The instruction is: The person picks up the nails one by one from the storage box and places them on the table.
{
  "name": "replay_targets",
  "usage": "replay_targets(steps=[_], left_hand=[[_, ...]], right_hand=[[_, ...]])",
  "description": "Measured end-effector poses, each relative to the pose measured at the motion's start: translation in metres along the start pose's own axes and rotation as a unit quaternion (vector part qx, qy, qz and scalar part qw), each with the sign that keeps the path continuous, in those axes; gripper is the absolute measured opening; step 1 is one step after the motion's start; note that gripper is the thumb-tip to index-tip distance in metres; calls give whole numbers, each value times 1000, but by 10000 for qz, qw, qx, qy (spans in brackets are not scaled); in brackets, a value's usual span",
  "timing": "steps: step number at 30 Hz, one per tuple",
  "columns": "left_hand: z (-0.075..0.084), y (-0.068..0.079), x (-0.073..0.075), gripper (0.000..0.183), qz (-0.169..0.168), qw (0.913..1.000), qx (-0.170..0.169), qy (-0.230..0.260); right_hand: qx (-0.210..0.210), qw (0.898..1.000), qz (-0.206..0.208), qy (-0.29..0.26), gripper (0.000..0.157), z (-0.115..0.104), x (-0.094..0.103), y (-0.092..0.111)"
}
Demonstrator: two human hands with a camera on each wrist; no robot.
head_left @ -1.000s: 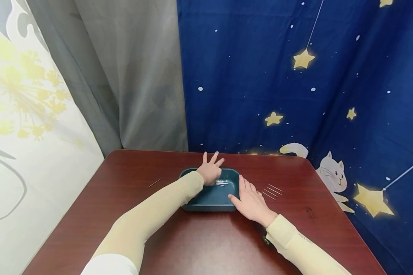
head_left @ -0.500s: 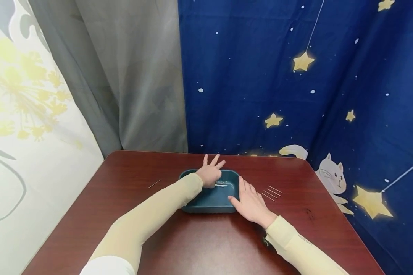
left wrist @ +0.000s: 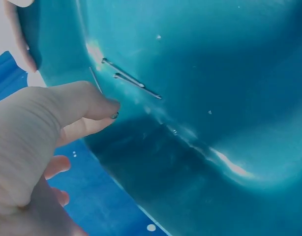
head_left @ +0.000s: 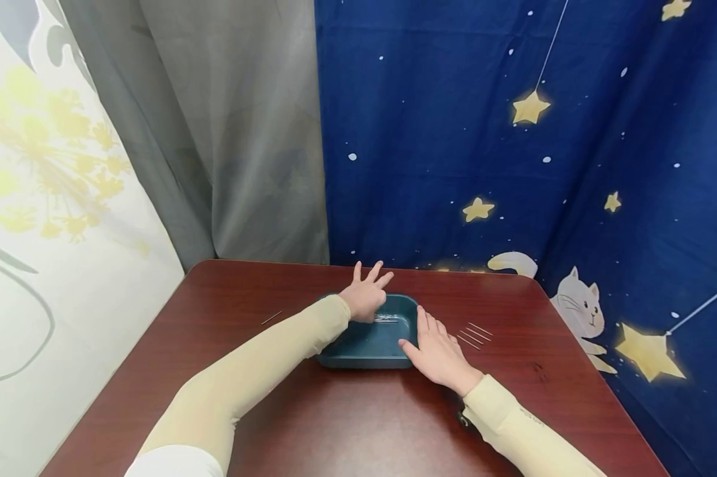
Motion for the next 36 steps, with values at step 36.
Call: replay_targets(steps=[36], left_hand=[[-57, 99, 31, 25, 1279, 9826, 981, 924]], right_hand=[[71, 9999, 96, -66, 92, -1, 1, 0]])
Point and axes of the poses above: each hand's wrist, its own y-axis away from the middle knuckle, its own x-axis out of the back of the hand, z = x × y, the point moved 2 cm from there along -y, towards the middle knuckle, and after that the axes turned 4 degrees about z, right-handed, at the moved point
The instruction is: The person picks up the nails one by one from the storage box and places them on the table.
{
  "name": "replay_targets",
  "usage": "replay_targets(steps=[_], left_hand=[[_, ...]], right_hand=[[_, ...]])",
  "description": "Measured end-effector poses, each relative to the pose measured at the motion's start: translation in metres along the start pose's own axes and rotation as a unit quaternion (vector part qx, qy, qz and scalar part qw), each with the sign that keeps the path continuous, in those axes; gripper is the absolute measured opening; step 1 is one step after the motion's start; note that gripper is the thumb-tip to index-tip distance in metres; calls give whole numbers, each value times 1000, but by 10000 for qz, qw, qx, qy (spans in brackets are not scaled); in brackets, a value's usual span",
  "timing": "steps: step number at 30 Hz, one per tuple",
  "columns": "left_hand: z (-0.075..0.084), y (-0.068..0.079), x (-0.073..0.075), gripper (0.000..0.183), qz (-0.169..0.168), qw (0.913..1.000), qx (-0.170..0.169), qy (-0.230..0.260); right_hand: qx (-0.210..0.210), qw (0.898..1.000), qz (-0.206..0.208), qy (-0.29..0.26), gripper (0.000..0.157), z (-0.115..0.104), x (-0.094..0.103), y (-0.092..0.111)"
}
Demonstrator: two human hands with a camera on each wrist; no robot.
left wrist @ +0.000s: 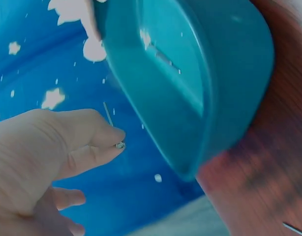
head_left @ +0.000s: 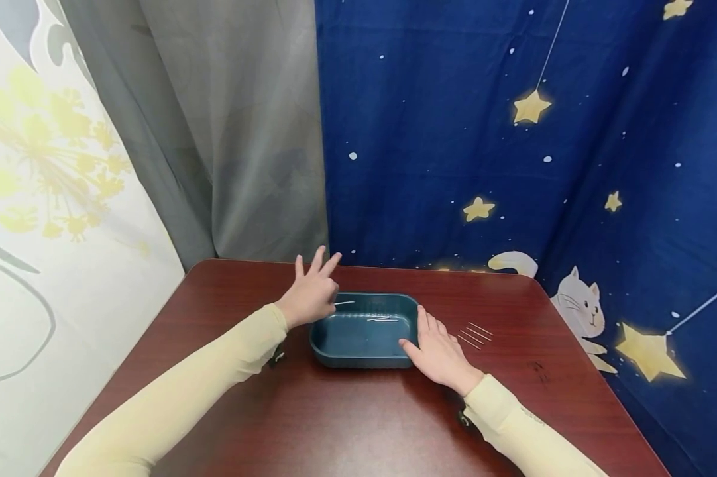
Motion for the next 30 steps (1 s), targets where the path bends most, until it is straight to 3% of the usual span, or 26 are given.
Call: replay_targets(steps=[12, 22, 30], left_hand=[[-55, 33, 9, 25, 220, 9904, 1095, 815], [-95, 57, -13, 27, -113, 9778, 1921, 824], [-105, 67, -31, 27, -551, 9663, 2372, 839]], right_hand=[[-23, 10000, -30, -8, 92, 0, -1, 0], [-19, 10000, -7, 26, 92, 0, -1, -1], [-37, 10000, -71, 17, 92, 1, -2, 0]])
Point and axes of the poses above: each hand's wrist, its own y-axis away from the middle knuckle, its own x-axis out of the back of the hand, z = x × y, the point moved 2 cm from there along -y, towards the middle knuckle, and after that the axes turned 4 degrees about z, right-handed, at the moved point
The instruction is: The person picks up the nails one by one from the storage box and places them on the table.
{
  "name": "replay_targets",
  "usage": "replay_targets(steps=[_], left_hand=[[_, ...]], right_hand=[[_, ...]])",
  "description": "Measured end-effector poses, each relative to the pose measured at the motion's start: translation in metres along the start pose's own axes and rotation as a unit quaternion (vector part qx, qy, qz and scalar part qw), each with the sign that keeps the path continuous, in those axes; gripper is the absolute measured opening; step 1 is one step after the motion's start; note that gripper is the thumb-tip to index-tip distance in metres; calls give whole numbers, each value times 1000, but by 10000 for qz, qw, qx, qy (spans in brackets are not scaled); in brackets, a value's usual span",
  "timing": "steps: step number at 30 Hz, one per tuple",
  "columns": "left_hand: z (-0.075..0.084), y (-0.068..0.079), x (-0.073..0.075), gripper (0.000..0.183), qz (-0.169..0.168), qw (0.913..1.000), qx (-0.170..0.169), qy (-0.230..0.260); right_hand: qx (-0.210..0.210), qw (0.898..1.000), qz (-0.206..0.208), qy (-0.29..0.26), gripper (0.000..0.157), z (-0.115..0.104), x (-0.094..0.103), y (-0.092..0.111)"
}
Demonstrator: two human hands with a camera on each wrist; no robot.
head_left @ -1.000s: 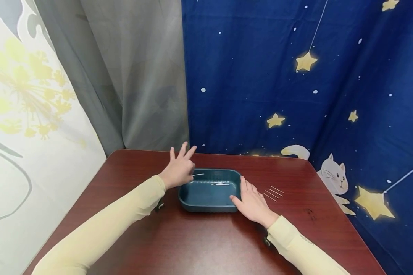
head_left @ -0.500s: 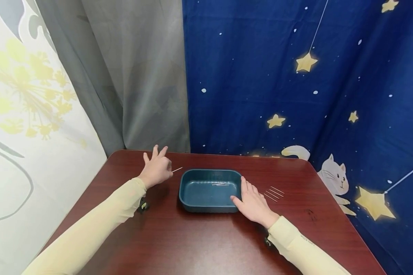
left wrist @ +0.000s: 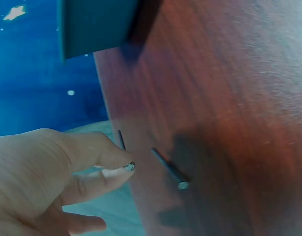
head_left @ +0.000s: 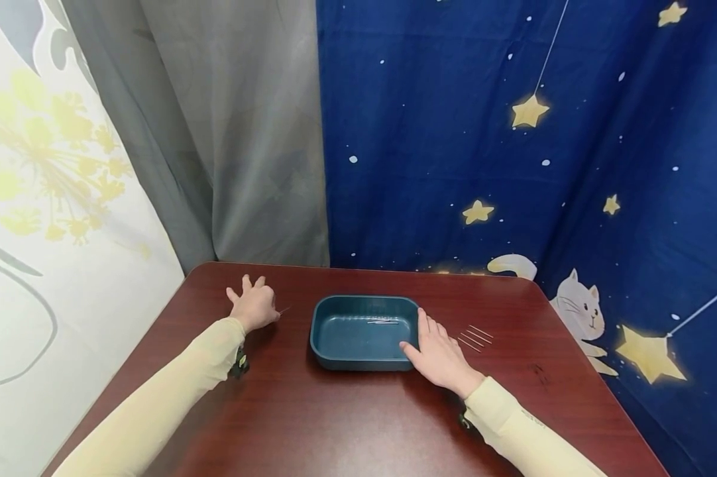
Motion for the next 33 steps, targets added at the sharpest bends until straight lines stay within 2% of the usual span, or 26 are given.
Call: replay_targets(steps=[12, 20, 26, 30, 33], left_hand=[[-8, 1, -16, 23, -386, 9986, 242, -256], [-11, -1, -17, 22, -382, 9984, 279, -300], [0, -7, -1, 24, -115, 9997, 130, -153], [14, -14, 8, 20, 144, 9998, -130, -63], [29, -16, 10, 15, 322, 9987, -403, 10]], right_hand=[[75, 9999, 98, -27, 92, -1, 0, 0], [-3, 10000, 11, -9, 93, -1, 1, -1], [-24, 10000, -4, -12, 93, -3, 3, -1], [-28, 10000, 2, -11, 93, -2, 2, 0], [-28, 10000, 3, -5, 93, -2, 1, 1]])
Point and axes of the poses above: each hand's wrist, its own y-axis away from the middle knuckle, its own x-axis out of the back of the hand, z = x × y, the point moved 2 cm from there along -y, towards the middle knuckle, and after that the axes turned 4 degrees about z, right-handed, at the moved point
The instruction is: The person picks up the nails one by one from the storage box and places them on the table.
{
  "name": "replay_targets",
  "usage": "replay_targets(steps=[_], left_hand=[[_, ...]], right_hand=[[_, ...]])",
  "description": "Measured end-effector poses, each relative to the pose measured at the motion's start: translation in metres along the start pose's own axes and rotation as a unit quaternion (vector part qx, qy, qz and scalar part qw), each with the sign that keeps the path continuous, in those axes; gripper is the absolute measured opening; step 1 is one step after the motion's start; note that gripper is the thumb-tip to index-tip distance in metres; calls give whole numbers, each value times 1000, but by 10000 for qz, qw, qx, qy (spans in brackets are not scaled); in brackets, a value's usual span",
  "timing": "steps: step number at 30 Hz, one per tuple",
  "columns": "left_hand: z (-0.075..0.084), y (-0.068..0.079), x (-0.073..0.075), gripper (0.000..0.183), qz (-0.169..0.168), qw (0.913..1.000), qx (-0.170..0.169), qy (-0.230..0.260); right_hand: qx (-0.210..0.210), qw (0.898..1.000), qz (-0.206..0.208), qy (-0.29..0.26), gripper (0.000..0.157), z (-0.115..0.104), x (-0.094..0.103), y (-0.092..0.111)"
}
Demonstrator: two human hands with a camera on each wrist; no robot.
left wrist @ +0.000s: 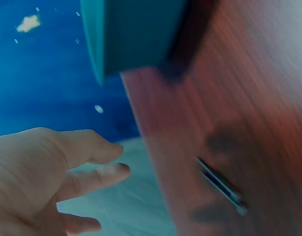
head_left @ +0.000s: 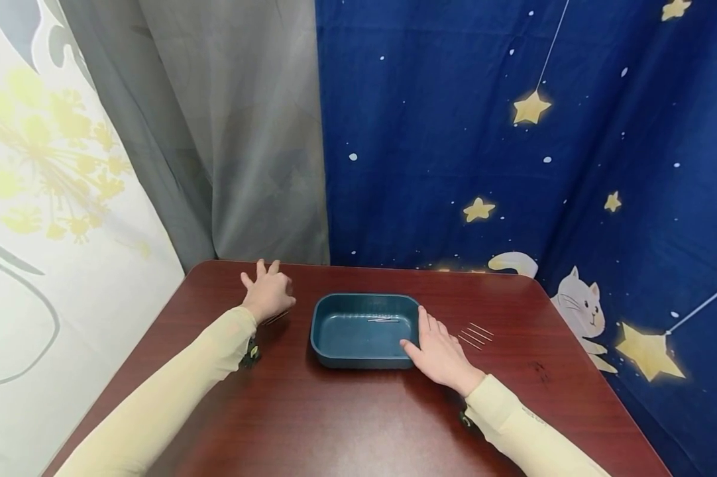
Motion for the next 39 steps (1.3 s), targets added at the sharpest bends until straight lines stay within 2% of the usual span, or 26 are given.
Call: replay_targets(steps=[7, 10, 12, 14, 17, 19, 21, 23, 27, 30, 32, 39], left_hand=[[54, -6, 4, 6, 271, 9962, -800, 212], [79, -13, 4, 9, 332, 9877, -1527, 34], [94, -18, 2, 13, 290, 9759, -2159, -156], [110, -21, -1, 19, 151, 9592, -2806, -295], [132, -25, -9, 29, -355, 9337, -3541, -386], [147, -27, -16, 35, -749, 9188, -3837, -537], [159, -30, -24, 37, -1086, 9067, -4001, -774], [169, -35, -32, 40, -1276, 8976, -4073, -1101], [179, -44, -49, 46, -1438, 8846, -4066, -1774], [182, -50, -61, 50, -1479, 8770, -4082, -2061], [185, -52, -70, 51, -1423, 8760, -4110, -2087], [188, -58, -94, 46, -1232, 8804, -4150, -1934]], right_hand=[[15, 10000, -12, 6, 92, 1, -1, -1], [17, 10000, 52, -35, 92, 0, 1, -1], [-7, 10000, 82, -41, 92, 0, 2, -1], [-15, 10000, 75, -44, 92, -1, 1, -1], [-32, 10000, 3, 17, 93, 0, -1, -1], [-33, 10000, -45, 32, 93, 0, -2, -1], [-45, 10000, -55, 35, 93, 1, -1, -1], [-34, 10000, -37, 5, 93, 0, 0, -3], [2, 10000, -37, 25, 93, 1, 2, -5], [17, 10000, -76, 45, 94, 1, 2, -6], [15, 10000, -81, 50, 94, 2, 1, -6], [12, 10000, -55, 3, 93, 5, 0, -6]])
Point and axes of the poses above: each hand's wrist, its own y-axis away from the middle knuckle, its own x-axis out of the back of the hand, z = x × y, the point moved 2 cm from there along -y, towards the middle knuckle, and after that the axes turned 4 degrees about z, right-handed, at the moved point
